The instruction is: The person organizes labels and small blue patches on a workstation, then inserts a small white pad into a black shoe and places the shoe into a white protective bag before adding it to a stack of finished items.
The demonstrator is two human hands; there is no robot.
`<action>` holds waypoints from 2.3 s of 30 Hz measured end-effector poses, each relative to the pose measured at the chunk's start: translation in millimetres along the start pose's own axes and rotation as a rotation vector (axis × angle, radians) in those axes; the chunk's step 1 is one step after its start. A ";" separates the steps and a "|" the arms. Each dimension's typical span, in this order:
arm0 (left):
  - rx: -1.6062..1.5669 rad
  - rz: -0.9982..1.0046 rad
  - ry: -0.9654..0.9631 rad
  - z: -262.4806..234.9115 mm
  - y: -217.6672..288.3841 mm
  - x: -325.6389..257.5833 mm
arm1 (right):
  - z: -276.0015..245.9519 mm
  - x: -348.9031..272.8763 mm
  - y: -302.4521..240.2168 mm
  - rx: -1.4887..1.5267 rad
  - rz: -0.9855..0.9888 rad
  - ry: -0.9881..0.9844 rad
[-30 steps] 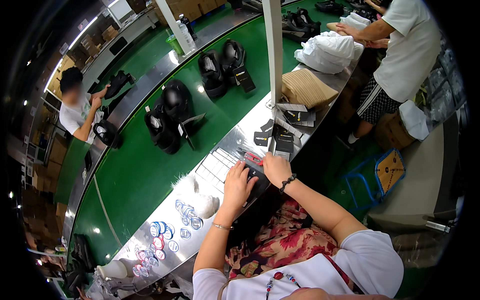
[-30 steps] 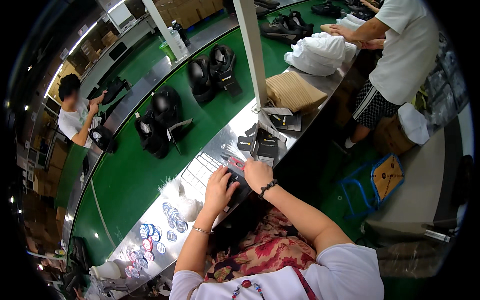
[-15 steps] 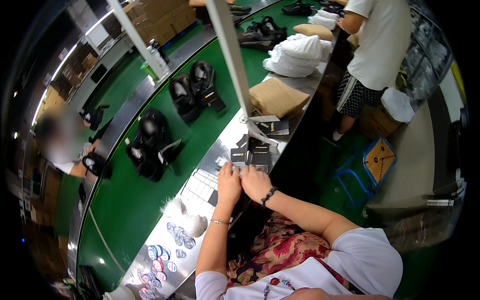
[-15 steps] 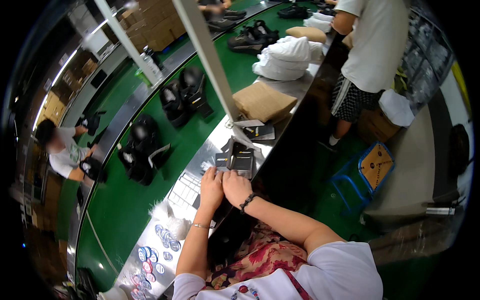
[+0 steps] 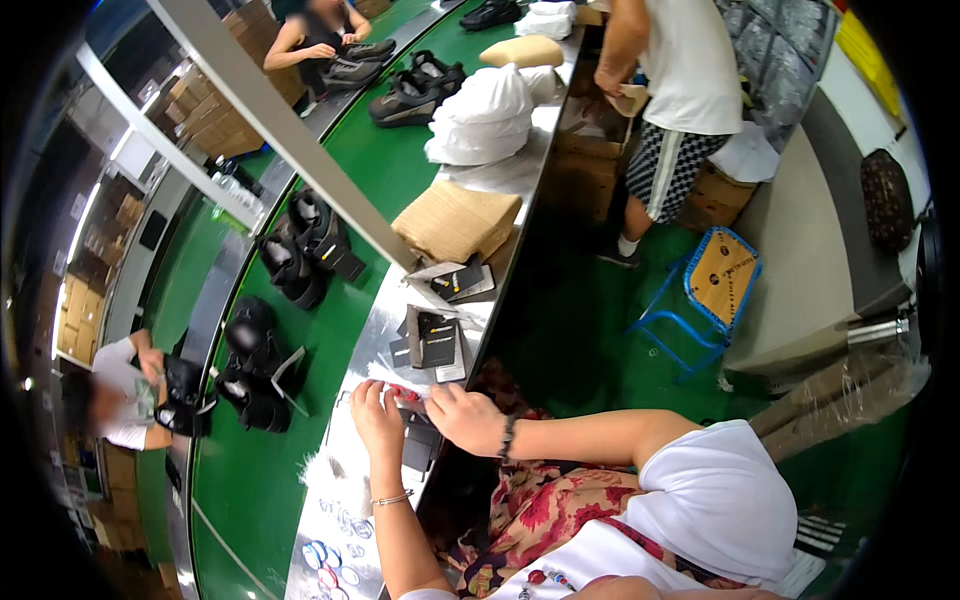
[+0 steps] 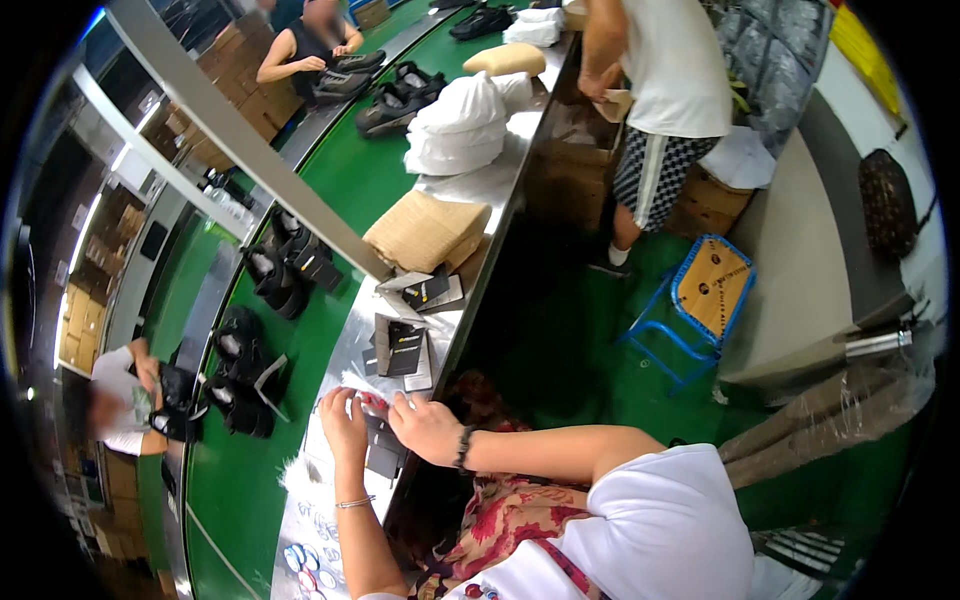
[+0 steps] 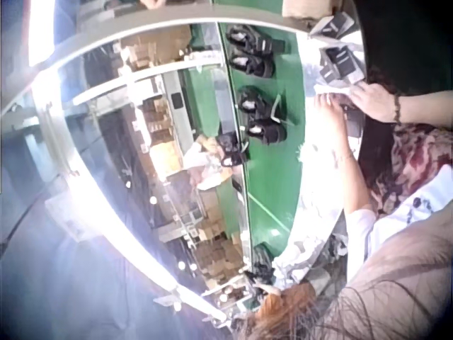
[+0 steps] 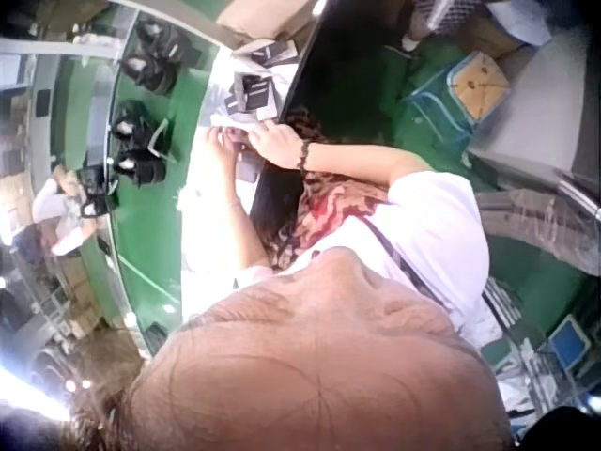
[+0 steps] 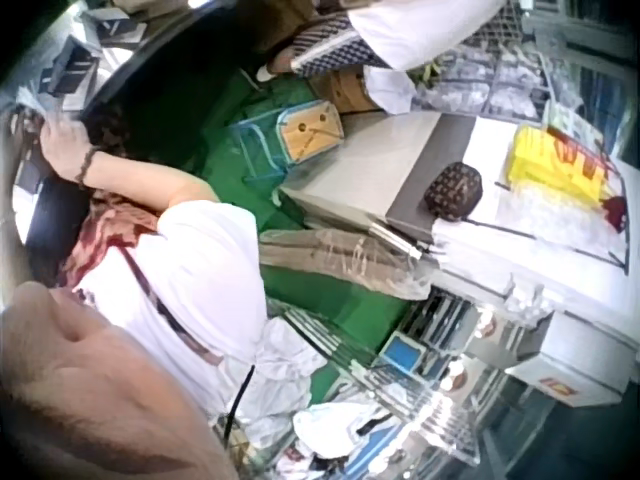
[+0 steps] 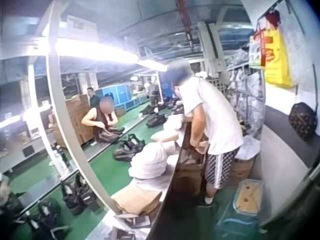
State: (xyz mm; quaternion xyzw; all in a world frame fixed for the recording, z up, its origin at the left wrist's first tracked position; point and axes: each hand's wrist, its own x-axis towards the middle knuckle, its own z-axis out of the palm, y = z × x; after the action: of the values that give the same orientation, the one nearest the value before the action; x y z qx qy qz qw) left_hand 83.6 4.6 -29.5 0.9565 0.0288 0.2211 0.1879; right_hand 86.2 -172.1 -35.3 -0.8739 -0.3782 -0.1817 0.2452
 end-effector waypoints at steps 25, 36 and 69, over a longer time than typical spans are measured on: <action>-0.397 0.319 -0.199 39.7 176.1 5.9 | -137.8 -400.9 350.1 -0.025 2.004 0.239; -0.401 0.461 -0.602 218.9 304.2 78.1 | -91.0 -459.6 493.2 0.017 2.159 0.743; -0.147 0.397 -0.990 579.4 543.7 -6.8 | -247.1 -392.2 1019.0 -0.104 1.418 0.692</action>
State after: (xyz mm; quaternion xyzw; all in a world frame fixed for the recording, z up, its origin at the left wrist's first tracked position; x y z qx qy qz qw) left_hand 313.7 -701.7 -311.8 0.9179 -0.2599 -0.2234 0.2000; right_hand 564.0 -1141.2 -328.2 -0.8108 0.3756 -0.2612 0.3651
